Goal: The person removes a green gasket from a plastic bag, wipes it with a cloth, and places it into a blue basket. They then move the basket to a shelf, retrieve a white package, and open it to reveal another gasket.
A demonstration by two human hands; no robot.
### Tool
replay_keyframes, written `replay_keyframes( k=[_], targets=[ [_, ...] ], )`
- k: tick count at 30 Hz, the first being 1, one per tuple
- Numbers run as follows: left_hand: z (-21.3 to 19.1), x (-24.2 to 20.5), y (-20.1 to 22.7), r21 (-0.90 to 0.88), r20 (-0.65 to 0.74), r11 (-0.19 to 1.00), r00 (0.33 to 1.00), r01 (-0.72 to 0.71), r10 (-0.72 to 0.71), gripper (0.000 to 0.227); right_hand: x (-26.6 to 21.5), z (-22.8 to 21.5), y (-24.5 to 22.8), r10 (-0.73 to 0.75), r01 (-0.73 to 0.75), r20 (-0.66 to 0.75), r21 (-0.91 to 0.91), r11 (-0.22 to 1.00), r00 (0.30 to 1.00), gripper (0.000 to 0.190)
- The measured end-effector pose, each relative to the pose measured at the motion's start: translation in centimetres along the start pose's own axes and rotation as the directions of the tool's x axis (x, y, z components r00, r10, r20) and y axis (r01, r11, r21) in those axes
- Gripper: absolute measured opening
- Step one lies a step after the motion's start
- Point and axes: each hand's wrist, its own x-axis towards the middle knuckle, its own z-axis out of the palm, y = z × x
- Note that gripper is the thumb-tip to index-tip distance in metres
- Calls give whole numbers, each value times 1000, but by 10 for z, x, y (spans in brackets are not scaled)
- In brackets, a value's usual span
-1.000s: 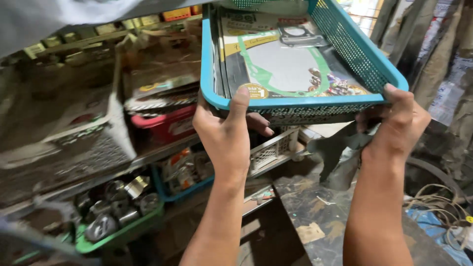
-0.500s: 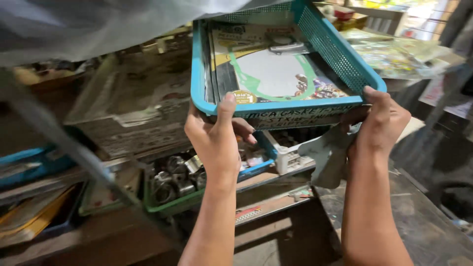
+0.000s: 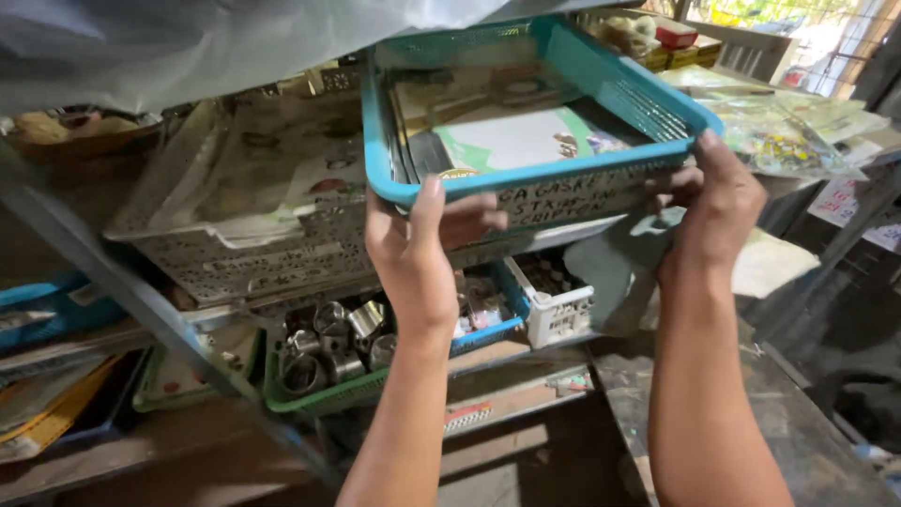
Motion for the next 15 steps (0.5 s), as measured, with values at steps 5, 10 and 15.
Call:
replay_keyframes(
  k=[5, 10, 15],
  targets=[
    [-8, 17, -35, 197, -4, 976, 995, -92, 95, 71, 18, 7, 51, -164, 171, 201, -17, 985, 966, 56],
    [-5, 20, -69, 400, 19, 902, 985, -162, 169, 98, 34, 14, 95, -370, 381, 352, 39, 924, 860, 71],
    [-1, 12, -107, 474, -31, 855, 967, -208, 253, 52, 43, -1, 94, -58, 56, 402, 17, 998, 914, 30]
  ],
)
